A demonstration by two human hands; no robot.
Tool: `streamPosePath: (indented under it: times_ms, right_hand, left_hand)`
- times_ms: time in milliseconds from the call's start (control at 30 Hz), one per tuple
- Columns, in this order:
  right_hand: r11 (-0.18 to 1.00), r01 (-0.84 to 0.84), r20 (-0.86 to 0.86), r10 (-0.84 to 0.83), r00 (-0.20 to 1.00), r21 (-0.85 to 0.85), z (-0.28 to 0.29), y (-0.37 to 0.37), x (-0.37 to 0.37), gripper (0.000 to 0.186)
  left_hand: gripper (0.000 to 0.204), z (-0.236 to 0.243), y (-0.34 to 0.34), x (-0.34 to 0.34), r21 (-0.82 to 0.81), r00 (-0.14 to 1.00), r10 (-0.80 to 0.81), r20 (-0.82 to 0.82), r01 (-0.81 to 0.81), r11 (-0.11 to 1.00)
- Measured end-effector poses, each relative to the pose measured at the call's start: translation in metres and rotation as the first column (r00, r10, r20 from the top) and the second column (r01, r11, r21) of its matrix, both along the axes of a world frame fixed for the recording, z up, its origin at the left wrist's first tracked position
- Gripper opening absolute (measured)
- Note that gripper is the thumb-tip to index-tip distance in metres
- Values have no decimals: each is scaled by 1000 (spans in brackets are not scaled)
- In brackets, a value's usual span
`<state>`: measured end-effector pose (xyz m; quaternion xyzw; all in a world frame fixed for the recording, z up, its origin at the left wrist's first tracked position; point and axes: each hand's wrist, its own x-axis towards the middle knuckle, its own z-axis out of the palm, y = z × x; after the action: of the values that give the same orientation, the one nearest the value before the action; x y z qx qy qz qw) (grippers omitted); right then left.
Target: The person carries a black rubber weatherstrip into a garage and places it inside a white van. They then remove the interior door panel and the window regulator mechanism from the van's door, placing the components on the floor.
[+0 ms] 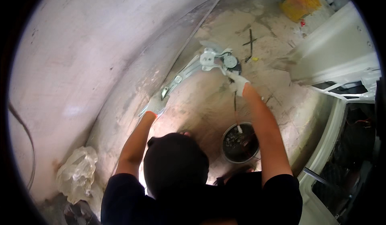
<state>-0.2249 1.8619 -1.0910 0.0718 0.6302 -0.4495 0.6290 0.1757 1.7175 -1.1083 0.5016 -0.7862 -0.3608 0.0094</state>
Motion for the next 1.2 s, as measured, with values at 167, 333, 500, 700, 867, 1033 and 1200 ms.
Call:
streamPosePath:
  times_ms: [167, 333, 500, 700, 867, 1033, 1200]
  right_hand:
    - [993, 39, 103, -28, 994, -113, -33, 12, -19, 25]
    - [999, 30, 72, -27, 997, -39, -47, 12, -19, 23]
    - [974, -165, -465, 221, 857, 158, -48, 13, -22, 41]
    - [724, -381, -684, 681, 261, 576, 11, 19, 1, 60]
    - [635, -499, -650, 740, 172, 590, 9, 36, -10, 43]
    - [142, -665, -492, 787, -373, 733, 73, 69, -12, 26]
    - [-70, -733, -438, 763, -477, 676, 111, 122, -25, 31]
  left_hand:
    - [59, -1, -15, -28, 0, 994, -92, 55, 92, 996]
    - [58, -2, -19, -29, 10, 987, -119, 109, 119, 993]
    - [48, 14, -19, -40, -34, 940, -207, 272, 224, 974]
    - [32, -3, -9, -40, -213, 886, -149, 438, 263, 941]
    - [49, 0, 0, -32, -165, 841, -179, 510, 300, 940]
    - [79, 42, 0, -43, -141, 665, -200, 719, 422, 896]
    - [63, 104, -15, -102, 11, 526, -373, 765, 568, 823]
